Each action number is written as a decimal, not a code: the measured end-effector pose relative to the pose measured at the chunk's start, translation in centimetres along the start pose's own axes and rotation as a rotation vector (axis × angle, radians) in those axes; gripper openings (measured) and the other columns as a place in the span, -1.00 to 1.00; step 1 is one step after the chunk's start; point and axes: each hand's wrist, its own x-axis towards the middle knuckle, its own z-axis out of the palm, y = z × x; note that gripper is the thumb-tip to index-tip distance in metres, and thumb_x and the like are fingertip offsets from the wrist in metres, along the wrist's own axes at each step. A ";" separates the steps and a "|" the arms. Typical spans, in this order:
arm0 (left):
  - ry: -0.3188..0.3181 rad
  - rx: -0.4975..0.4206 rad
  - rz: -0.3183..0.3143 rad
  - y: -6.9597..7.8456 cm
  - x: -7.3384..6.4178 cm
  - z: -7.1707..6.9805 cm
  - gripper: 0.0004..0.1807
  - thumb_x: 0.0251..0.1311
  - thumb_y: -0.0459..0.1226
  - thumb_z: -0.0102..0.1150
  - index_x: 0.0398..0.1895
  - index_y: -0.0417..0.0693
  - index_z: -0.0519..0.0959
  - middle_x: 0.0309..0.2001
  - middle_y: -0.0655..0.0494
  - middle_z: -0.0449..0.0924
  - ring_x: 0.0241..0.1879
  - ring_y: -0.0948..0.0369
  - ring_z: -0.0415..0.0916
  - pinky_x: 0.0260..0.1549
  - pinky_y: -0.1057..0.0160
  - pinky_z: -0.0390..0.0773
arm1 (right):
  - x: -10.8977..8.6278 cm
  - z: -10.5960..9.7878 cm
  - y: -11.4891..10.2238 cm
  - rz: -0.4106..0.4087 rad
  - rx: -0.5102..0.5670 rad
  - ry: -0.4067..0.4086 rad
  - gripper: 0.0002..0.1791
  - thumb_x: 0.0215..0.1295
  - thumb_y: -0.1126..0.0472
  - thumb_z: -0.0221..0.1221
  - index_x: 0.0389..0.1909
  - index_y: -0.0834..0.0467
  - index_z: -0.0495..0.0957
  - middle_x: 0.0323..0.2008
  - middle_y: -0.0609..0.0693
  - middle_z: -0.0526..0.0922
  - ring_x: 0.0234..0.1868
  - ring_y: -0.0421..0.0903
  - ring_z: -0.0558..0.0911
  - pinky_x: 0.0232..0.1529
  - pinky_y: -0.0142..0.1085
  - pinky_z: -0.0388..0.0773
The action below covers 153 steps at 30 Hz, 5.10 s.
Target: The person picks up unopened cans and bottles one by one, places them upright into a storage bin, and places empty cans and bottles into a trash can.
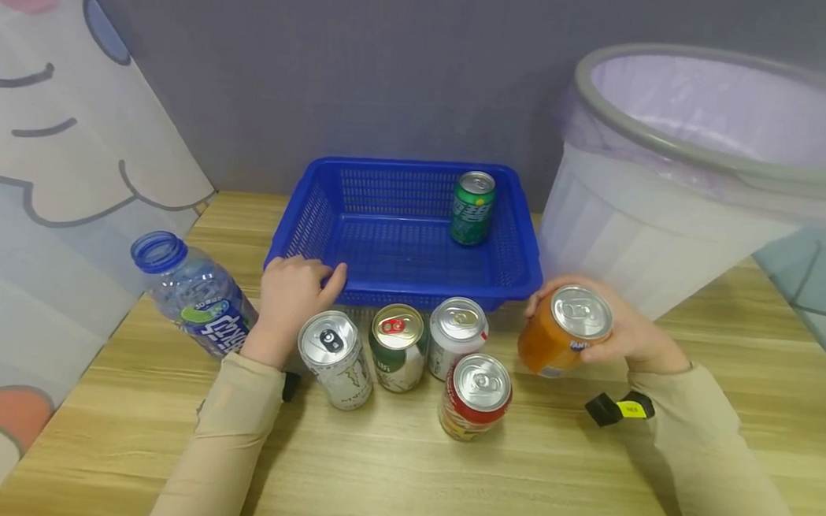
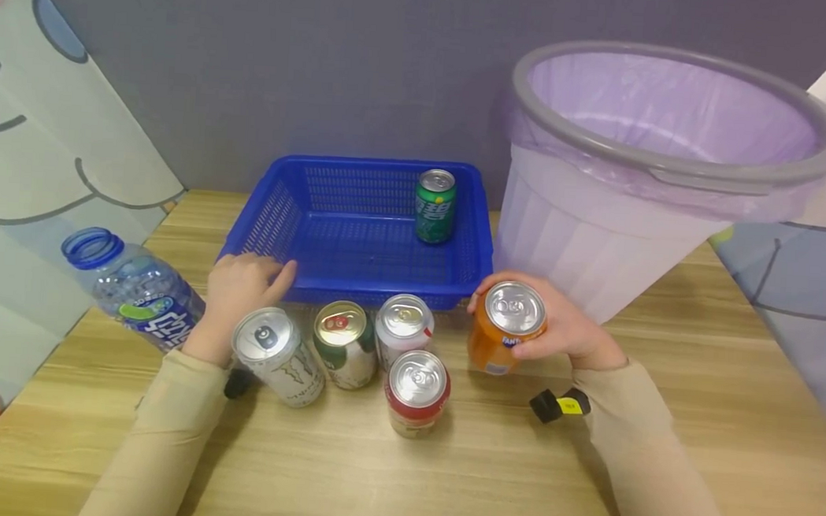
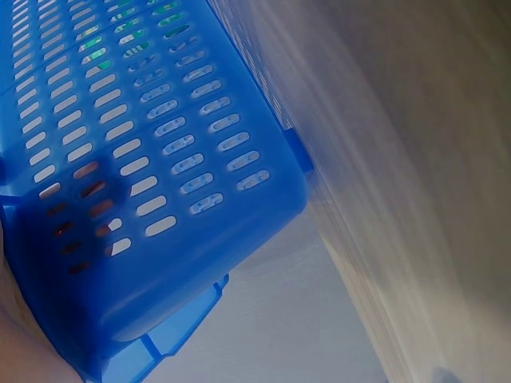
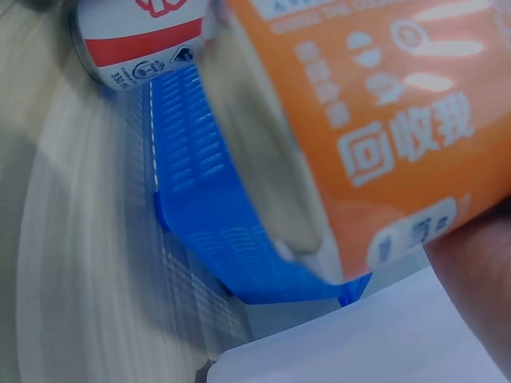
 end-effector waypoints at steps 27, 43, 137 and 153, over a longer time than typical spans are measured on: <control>-0.007 0.012 0.006 0.1 0.0 -0.3 -0.53 0.26 -0.04 -0.05 -0.53 -0.19 0.69 -0.56 -0.06 0.66 -0.53 -0.02 0.51 -0.43 0.07 0.35 | 3.5 0.3 -1.4 -0.116 0.061 0.029 -0.44 0.21 0.24 0.18 0.17 0.43 0.29 0.07 0.18 0.56 0.10 0.02 0.56 0.16 -0.27 0.42; 0.000 0.011 0.009 0.1 -0.1 -0.3 -0.52 0.26 -0.04 -0.05 -0.55 -0.19 0.69 -0.56 -0.06 0.65 -0.55 -0.01 0.50 -0.43 0.07 0.35 | 5.5 0.5 -2.6 -0.079 0.053 0.117 -0.47 0.18 0.21 0.23 0.12 0.39 0.37 0.00 0.19 0.60 0.03 0.03 0.59 0.09 -0.25 0.48; -0.014 0.005 0.007 -0.3 -0.5 -0.4 -0.52 0.27 -0.05 -0.07 -0.60 -0.17 0.67 -0.61 -0.06 0.62 -0.56 -0.03 0.49 -0.47 0.08 0.31 | 11.0 -1.1 5.9 0.737 -0.610 0.625 -0.20 -0.23 0.26 0.49 0.13 0.25 0.39 -0.01 0.17 0.58 0.01 0.03 0.55 0.12 -0.10 0.41; 0.007 0.015 0.003 -0.5 -0.6 -0.4 -0.52 0.26 -0.05 -0.06 -0.59 -0.18 0.67 -0.62 -0.05 0.61 -0.55 -0.02 0.50 -0.45 0.07 0.32 | 11.4 -0.9 6.4 0.794 -0.750 0.555 -0.12 -0.29 0.17 0.53 0.14 0.27 0.36 -0.03 0.19 0.58 0.01 0.08 0.55 0.10 -0.06 0.42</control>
